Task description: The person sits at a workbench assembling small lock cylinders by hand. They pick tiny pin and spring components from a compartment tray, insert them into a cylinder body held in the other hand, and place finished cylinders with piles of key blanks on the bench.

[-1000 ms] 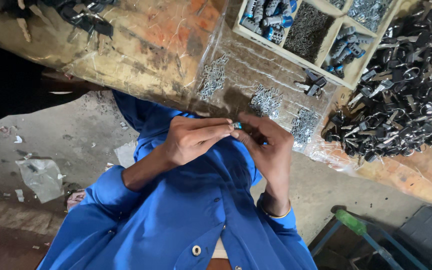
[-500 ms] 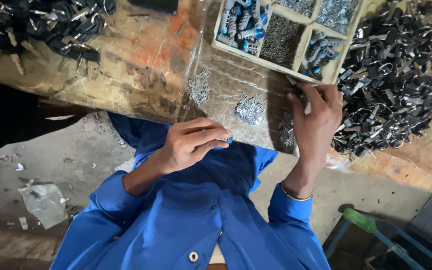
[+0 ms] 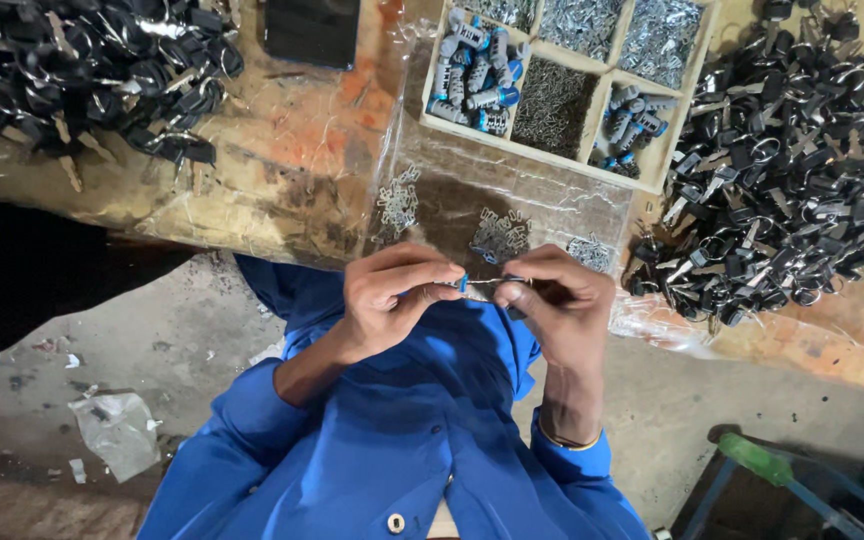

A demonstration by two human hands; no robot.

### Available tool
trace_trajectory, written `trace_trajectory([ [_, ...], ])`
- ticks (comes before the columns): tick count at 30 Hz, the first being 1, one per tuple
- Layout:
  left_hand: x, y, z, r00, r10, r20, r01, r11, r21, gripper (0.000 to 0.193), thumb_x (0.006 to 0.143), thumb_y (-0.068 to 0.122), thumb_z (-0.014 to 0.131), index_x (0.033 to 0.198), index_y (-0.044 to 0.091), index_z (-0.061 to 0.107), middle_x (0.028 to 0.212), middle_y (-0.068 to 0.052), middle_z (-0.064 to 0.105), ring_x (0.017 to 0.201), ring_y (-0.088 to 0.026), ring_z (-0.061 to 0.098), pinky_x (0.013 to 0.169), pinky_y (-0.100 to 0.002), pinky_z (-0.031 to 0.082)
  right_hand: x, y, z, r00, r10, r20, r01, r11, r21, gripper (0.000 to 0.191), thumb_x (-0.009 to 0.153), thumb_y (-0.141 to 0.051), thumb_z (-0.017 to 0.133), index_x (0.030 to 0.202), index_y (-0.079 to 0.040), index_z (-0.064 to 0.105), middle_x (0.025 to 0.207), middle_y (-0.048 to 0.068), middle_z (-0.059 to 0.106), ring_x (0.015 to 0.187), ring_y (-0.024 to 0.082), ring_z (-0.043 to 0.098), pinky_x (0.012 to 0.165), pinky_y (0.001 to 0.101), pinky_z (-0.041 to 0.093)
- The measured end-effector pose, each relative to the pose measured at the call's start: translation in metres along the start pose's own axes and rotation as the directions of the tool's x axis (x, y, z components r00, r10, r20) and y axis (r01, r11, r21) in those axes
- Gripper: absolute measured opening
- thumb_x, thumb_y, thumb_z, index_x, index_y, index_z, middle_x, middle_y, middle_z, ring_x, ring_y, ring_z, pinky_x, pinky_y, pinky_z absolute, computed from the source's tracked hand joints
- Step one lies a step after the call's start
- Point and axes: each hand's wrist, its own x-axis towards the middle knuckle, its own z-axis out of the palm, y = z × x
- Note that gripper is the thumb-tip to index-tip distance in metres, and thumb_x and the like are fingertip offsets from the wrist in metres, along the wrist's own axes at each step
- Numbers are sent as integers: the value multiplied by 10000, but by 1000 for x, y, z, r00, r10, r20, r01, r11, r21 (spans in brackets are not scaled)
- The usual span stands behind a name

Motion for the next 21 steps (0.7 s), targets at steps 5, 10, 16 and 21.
trace_trajectory([
  [5, -4, 0, -1, 994, 78, 73, -83, 994, 70, 242, 869, -24, 820, 1089, 27, 733, 1041, -118, 755, 896, -230, 773, 746, -317, 638, -4, -17, 22, 996, -66, 60, 86, 889, -451, 223, 775, 42, 876, 971, -23, 791, 917, 92, 755, 757, 139, 666, 612, 240, 468],
  [10, 0, 2, -17, 940, 216, 266, -234, 971, 38, 270, 823, 142, 890, 1034, 73, 737, 962, -70, 761, 829, -234, 780, 712, -324, 622, 26, -57, -10, 791, -36, 611, 278, 911, -306, 141, 802, -18, 851, 911, -62, 773, 902, 58, 786, 870, 135, 778, 748, 257, 607],
  [16, 9, 13, -13, 912, 147, 384, -185, 981, 64, 287, 837, 221, 900, 1014, 65, 737, 916, -65, 773, 731, -210, 754, 632, -311, 599, 66, -70, -62, 808, -552, 205, 498, 455, -738, 251, 836, 150, 672, 1077, 98, 720, 1130, 202, 754, 1057, 287, 739, 911, 389, 595],
  [21, 35, 23, -1, 900, 148, 410, -204, 974, 98, 240, 867, 183, 870, 1024, 65, 732, 897, -62, 766, 708, -207, 744, 613, -309, 595, 48, -88, -105, 835, -503, -224, 14, 426, -905, 159, 1016, 42, 798, 1153, -38, 791, 1065, 97, 792, 921, 172, 734, 835, 313, 562],
])
